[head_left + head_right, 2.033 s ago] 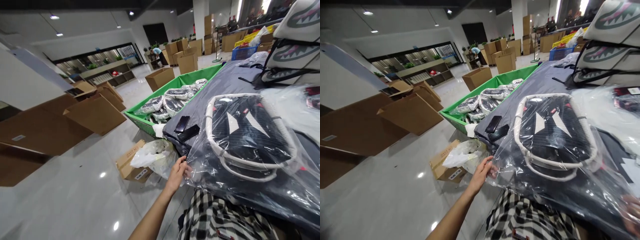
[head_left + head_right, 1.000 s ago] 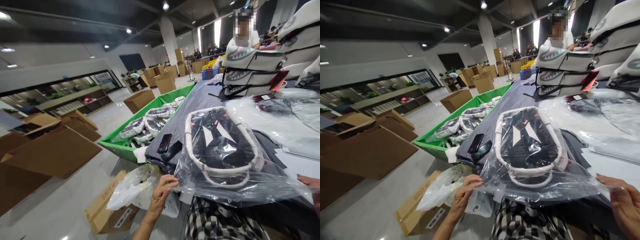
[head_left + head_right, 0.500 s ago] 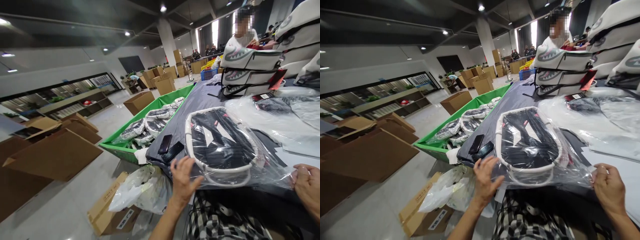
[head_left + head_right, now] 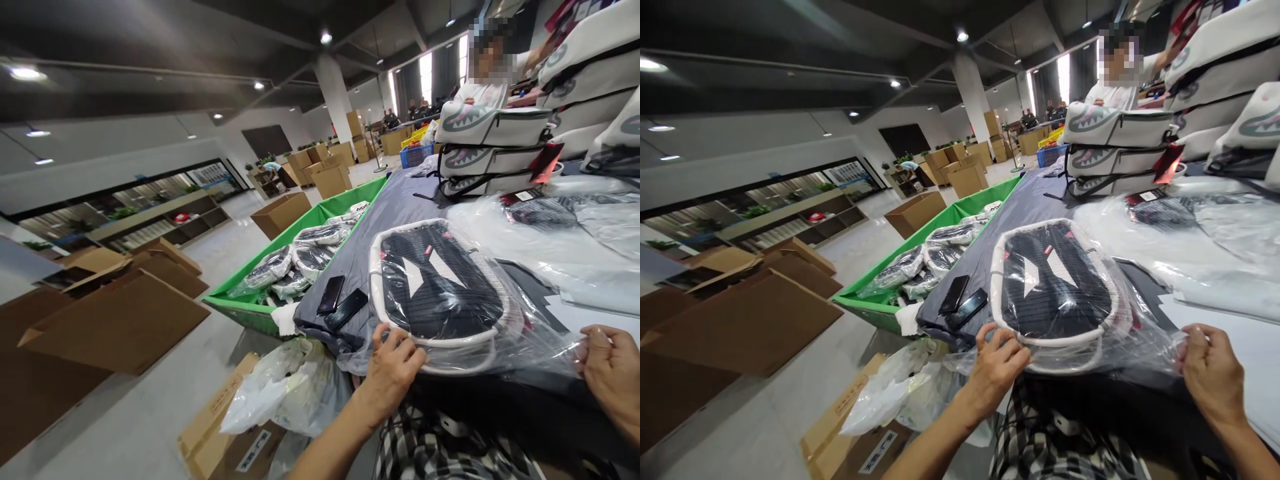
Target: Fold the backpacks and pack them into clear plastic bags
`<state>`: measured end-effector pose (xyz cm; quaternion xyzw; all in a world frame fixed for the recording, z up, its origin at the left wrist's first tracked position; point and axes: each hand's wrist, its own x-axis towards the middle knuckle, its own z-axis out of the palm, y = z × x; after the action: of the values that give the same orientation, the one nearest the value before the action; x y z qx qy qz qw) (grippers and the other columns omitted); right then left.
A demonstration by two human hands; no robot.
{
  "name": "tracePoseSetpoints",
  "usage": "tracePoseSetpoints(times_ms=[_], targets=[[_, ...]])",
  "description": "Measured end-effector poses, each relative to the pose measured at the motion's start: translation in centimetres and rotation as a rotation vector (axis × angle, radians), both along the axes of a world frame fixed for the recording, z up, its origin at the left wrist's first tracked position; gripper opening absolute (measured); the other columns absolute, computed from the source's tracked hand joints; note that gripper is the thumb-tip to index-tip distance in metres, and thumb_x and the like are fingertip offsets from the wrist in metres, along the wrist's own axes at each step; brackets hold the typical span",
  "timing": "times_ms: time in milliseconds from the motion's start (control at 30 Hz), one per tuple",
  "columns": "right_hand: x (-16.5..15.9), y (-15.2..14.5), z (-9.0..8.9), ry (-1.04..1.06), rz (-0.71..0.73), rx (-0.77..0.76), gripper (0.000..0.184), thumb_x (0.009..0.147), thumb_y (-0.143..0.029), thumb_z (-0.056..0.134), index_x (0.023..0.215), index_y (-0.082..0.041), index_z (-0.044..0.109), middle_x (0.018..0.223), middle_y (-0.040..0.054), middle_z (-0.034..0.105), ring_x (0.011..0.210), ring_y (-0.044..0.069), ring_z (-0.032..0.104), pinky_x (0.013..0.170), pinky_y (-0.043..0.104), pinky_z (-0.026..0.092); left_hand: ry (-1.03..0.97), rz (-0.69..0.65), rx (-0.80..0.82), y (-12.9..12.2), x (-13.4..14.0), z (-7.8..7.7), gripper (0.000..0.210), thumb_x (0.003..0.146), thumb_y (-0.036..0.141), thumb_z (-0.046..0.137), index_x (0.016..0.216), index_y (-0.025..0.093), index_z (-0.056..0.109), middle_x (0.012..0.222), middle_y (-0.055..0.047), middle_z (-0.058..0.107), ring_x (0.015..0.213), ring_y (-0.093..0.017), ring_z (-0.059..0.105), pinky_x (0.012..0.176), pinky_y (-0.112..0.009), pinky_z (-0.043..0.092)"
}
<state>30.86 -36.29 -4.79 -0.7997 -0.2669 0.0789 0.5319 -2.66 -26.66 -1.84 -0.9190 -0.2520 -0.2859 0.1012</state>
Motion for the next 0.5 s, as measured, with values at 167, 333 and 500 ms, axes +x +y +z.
tracePoseSetpoints(times_ms=[167,333,500], targets=[[0.7,-0.6,0.2,-0.138,-0.063,-0.025,0.026,0.081,-0.055,0.041,0.085,-0.030,0.046,0.060,0.0003,0.055,0.054,0.026,0.059,0.068,0.044,0.049,0.002,-0.015,-0.367,3.5,0.4,0.9,0.019,0.098,0.031,0.065,0.082,0.022,0.070,0.099,-0.003,0.064,0.102,-0.020,0.055,0.101,-0.042,0.037],[1.5,0.9,0.5,-0.071,-0.023,-0.180,0.033,0.070,-0.057,0.039,0.085,-0.029,0.048,0.065,0.0040,0.059,0.062,0.029,0.061,0.076,0.046,0.047,0.020,-0.085,-0.873,5.7,0.3,2.0,0.029,0.099,0.036,0.060,0.078,0.023,0.075,0.092,-0.001,0.061,0.098,-0.018,0.056,0.095,-0.034,0.041],[2.2,1.7,0.0,-0.067,-0.003,-0.156,0.038,0.062,-0.057,0.042,0.084,-0.029,0.054,0.073,0.0056,0.064,0.067,0.029,0.063,0.071,0.043,0.047,-0.007,-0.108,-0.975,5.9,0.5,1.9,0.035,0.099,0.040,0.057,0.073,0.023,0.074,0.090,-0.002,0.063,0.098,-0.019,0.057,0.093,-0.033,0.041]])
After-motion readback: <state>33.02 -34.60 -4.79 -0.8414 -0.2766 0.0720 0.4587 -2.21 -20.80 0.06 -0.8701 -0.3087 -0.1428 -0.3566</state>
